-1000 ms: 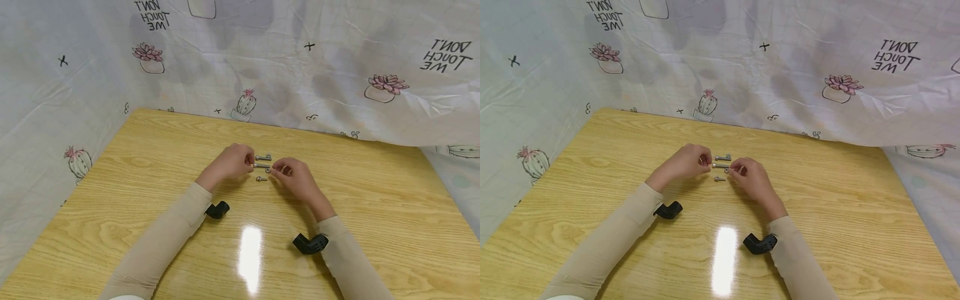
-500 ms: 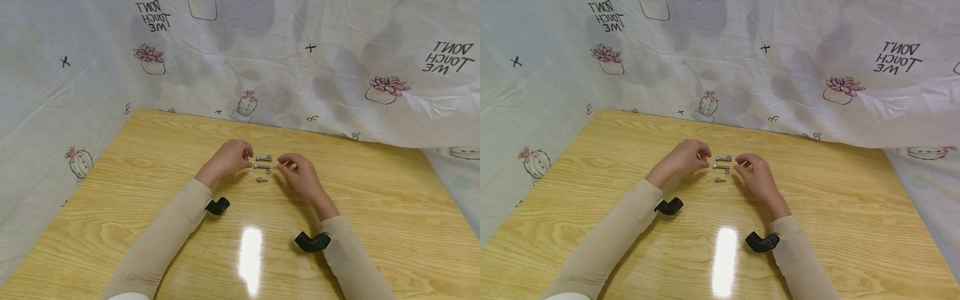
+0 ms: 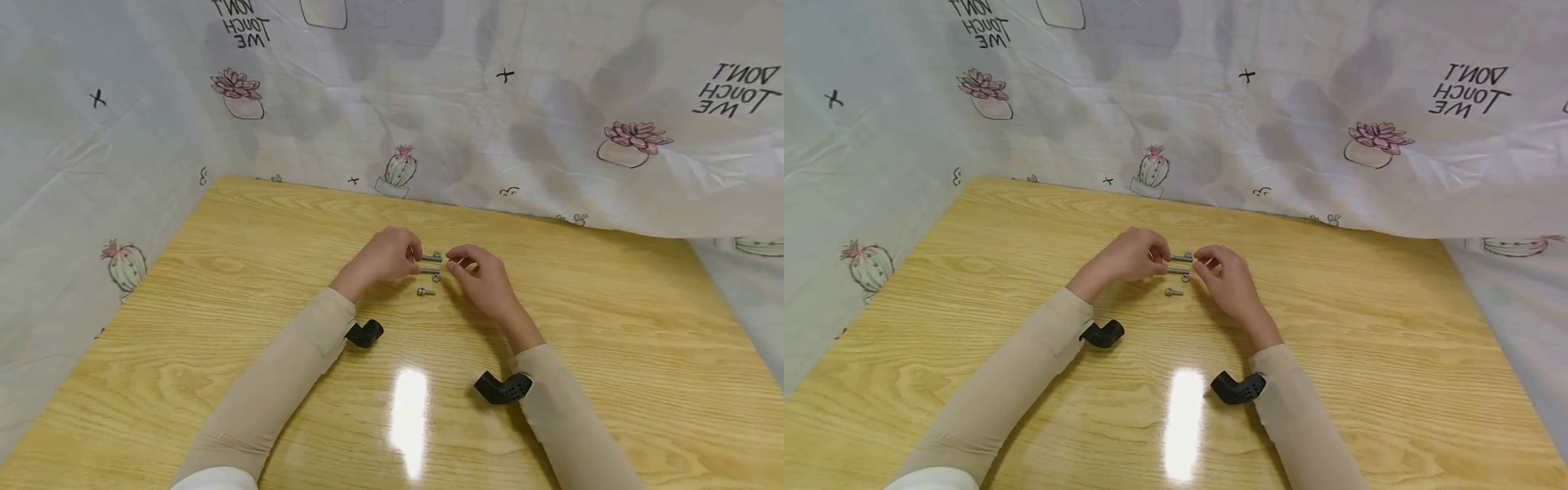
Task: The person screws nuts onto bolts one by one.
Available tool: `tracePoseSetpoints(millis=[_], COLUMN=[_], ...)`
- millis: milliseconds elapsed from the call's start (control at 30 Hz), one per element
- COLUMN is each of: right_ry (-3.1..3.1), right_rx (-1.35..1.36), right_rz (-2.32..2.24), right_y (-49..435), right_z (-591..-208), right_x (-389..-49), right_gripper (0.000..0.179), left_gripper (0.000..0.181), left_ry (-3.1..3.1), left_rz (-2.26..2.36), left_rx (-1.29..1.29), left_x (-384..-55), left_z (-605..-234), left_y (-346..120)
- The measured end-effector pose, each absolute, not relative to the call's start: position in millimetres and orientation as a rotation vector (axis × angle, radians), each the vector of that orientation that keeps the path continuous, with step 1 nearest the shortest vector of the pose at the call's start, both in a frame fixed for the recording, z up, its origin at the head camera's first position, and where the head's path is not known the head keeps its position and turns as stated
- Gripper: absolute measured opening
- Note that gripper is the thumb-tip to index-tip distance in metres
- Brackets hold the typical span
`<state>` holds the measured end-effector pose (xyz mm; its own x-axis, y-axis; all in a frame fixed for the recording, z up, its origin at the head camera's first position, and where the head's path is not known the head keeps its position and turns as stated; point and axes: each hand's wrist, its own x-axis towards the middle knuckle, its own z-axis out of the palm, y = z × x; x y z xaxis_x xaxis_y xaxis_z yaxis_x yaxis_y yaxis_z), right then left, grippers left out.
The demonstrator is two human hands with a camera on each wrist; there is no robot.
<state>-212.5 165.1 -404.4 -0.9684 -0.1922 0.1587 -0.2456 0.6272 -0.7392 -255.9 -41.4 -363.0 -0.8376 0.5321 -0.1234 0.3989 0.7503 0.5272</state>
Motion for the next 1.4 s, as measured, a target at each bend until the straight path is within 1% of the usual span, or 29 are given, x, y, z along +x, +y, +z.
tracePoseSetpoints(millis=[400,833,1100,1400], right_ry=[-2.805,-2.792,-2.783,-2.786], right_rx=[0.365,0.347,0.361,0.371], right_rz=[1.282,1.287,1.28,1.282], right_y=[163.4,161.3,161.5,161.9], right_z=[-406.4,-408.9,-408.6,-409.8], right_x=[-214.5,-209.6,-208.7,-207.5], right_gripper=[0.022,0.021,0.021,0.022], left_gripper=[0.011,0.003,0.011,0.015], left_ry=[2.727,2.758,2.774,2.777], left_rz=[0.635,0.564,0.568,0.528], left_rx=[0.675,0.708,0.713,0.706], left_x=[-256.3,-251.8,-252.1,-253.2], left_z=[-367.7,-374.5,-377.1,-378.4], left_y=[-37.8,-35.6,-34.0,-33.5])
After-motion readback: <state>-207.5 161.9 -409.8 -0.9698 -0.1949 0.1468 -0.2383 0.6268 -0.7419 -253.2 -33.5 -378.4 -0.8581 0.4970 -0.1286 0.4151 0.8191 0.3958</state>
